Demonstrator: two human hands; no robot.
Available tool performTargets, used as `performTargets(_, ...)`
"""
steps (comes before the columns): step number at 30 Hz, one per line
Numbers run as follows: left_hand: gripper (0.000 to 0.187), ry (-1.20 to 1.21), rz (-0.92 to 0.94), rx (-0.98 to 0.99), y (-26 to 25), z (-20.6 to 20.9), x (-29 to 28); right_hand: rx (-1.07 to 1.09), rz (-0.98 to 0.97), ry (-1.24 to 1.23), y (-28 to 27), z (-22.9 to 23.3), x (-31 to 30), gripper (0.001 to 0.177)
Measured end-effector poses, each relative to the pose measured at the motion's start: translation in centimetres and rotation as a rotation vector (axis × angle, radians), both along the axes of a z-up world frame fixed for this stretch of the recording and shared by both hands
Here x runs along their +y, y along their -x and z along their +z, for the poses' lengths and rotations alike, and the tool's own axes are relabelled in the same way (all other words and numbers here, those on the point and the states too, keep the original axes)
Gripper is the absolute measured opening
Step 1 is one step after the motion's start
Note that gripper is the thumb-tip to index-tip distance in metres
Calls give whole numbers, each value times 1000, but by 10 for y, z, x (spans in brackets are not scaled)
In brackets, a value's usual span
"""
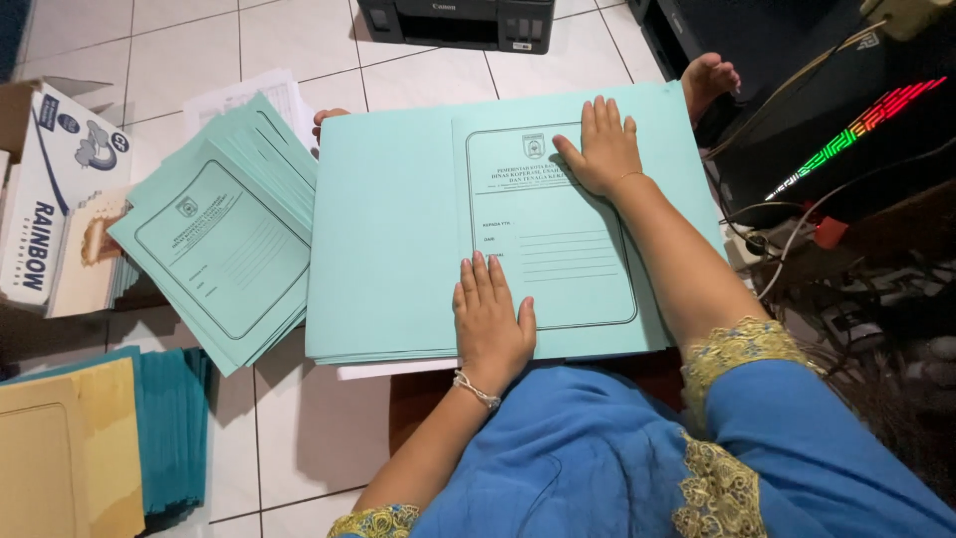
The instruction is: The person repeatedly folds light blue paper sheets in half, smooths the crease with both hands, and places the folded sheet onto a stack to the left. The process is repeated for multiple sheets.
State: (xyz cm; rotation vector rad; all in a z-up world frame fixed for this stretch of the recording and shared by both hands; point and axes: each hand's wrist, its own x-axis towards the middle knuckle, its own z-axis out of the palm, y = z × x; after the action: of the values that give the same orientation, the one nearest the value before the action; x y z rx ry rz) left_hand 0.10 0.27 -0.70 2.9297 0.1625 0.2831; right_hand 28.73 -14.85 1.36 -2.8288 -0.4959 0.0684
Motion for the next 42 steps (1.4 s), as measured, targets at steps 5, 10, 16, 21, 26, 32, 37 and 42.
performTargets(5,75,198,-87,148,7,33,4,-8,-52,16,85,-3,-12,95)
performTargets(10,81,204,-96,193,-27,35,10,83,-45,10,215,7,-45,90)
performTargets(16,82,182,-55,155,-200,16,47,53,-15,-17,227,-3,-53,97)
performTargets(21,79,112,10,142,-243,-6,61,45,-29,12,228,-8,-55,96)
performTargets(26,76,200,-58,204,-100,36,38,32,-33,-28,228,-11,-56,96)
performTargets(32,74,155,-185,180,-8,30,2,6,3,-14,234,-15,-34,100)
performTargets(37,71,171,-356,142,-3,25,-12,17,259,-28,248,-16,-25,83)
performTargets(42,72,161,-126,98,-3,14,17,91,-12,23,237,-5,-54,99)
